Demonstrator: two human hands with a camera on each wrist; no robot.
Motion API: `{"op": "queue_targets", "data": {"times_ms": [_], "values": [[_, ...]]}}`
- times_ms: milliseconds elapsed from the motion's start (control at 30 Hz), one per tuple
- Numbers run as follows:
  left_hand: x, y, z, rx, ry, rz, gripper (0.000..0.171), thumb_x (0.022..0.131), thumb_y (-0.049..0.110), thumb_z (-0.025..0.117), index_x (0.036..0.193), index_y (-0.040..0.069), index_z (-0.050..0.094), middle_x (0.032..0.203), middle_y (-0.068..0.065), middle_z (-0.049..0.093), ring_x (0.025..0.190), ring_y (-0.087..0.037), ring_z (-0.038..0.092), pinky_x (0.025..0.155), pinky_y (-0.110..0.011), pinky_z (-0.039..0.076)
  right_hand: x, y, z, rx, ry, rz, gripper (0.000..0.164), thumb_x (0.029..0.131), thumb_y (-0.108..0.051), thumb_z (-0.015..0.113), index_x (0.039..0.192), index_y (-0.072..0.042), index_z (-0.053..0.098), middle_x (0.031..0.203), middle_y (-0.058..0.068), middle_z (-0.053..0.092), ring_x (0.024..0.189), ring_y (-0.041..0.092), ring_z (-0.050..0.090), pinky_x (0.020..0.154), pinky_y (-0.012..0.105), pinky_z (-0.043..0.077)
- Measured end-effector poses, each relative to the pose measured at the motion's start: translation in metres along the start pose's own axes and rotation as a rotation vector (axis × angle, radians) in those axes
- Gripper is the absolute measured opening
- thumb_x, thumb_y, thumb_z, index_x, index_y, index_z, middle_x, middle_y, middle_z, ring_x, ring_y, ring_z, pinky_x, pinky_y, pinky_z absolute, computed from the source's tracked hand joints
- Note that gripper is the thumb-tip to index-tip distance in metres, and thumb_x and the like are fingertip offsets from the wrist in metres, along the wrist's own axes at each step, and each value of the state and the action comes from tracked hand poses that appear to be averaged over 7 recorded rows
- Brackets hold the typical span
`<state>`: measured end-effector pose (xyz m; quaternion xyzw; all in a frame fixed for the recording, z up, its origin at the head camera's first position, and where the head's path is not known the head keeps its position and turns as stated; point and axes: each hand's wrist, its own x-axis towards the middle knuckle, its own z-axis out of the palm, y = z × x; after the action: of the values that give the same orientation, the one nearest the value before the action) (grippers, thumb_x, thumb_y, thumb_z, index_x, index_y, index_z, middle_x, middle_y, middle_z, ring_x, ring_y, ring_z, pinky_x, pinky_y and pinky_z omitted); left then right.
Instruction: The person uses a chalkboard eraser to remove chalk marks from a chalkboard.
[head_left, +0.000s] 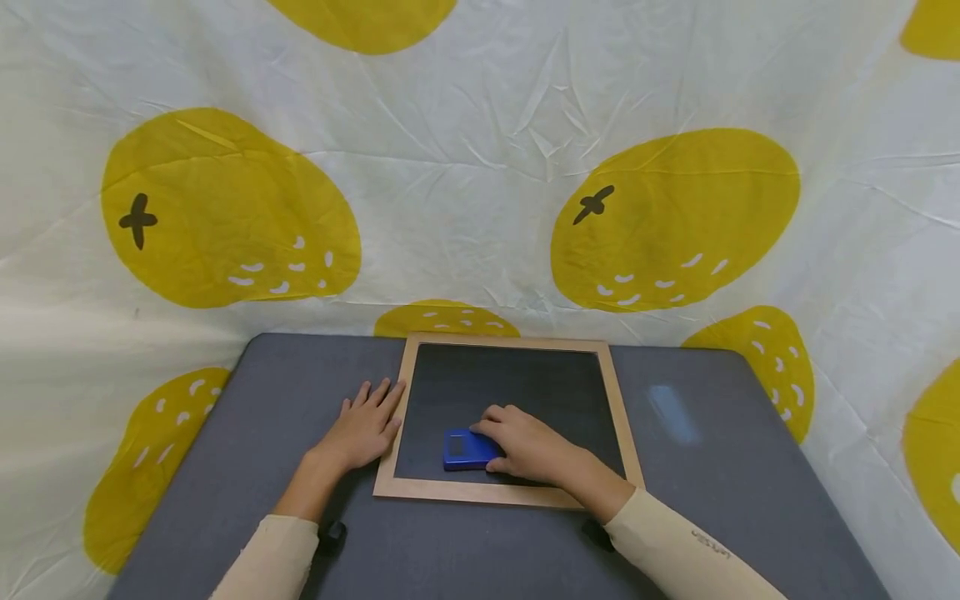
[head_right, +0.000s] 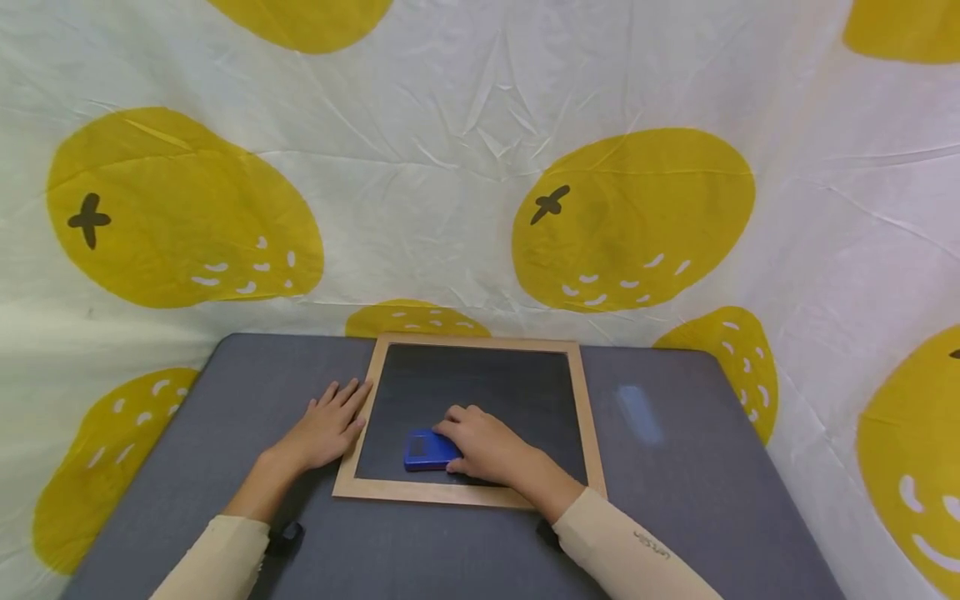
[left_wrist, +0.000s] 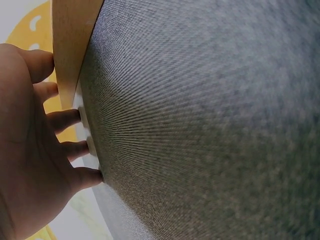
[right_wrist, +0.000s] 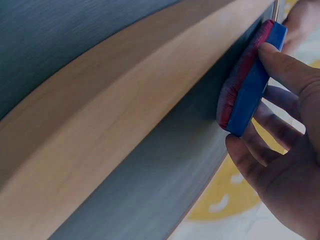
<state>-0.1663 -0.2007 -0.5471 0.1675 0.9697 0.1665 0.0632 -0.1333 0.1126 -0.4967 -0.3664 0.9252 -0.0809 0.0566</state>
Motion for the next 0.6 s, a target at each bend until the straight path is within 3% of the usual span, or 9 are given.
{"op": "queue_targets", "data": {"times_ms": [300, 600], "values": [[0.000, 0.000, 0.000, 0.014, 0.012, -0.009, 0.063, 0.110, 0.036, 0.043, 0.167, 0.019, 0.022, 0.170, -0.019, 0.023, 0.156, -0.052, 0.014, 0.116, -0.078, 0.016, 0.039, -0.041, 0.008, -0.109, -0.004, -0.042, 0.059, 0.095, -0.044, 0.074, 0.144, -0.015, 0.062, 0.129, 0.003, 0.062, 0.105, 0.018, 0.060, 0.092, 0.030, 0.054], [0.001, 0.001, 0.001, 0.027, 0.005, -0.009, 0.063, 0.110, 0.037, 0.043, 0.167, 0.020, 0.022, 0.170, -0.019, 0.024, 0.156, -0.053, 0.015, 0.116, -0.078, 0.017, 0.047, -0.051, 0.013, -0.122, 0.011, -0.014, 0.061, 0.095, -0.047, 0.073, 0.146, -0.015, 0.061, 0.129, 0.004, 0.063, 0.107, 0.019, 0.061, 0.092, 0.031, 0.055]]}}
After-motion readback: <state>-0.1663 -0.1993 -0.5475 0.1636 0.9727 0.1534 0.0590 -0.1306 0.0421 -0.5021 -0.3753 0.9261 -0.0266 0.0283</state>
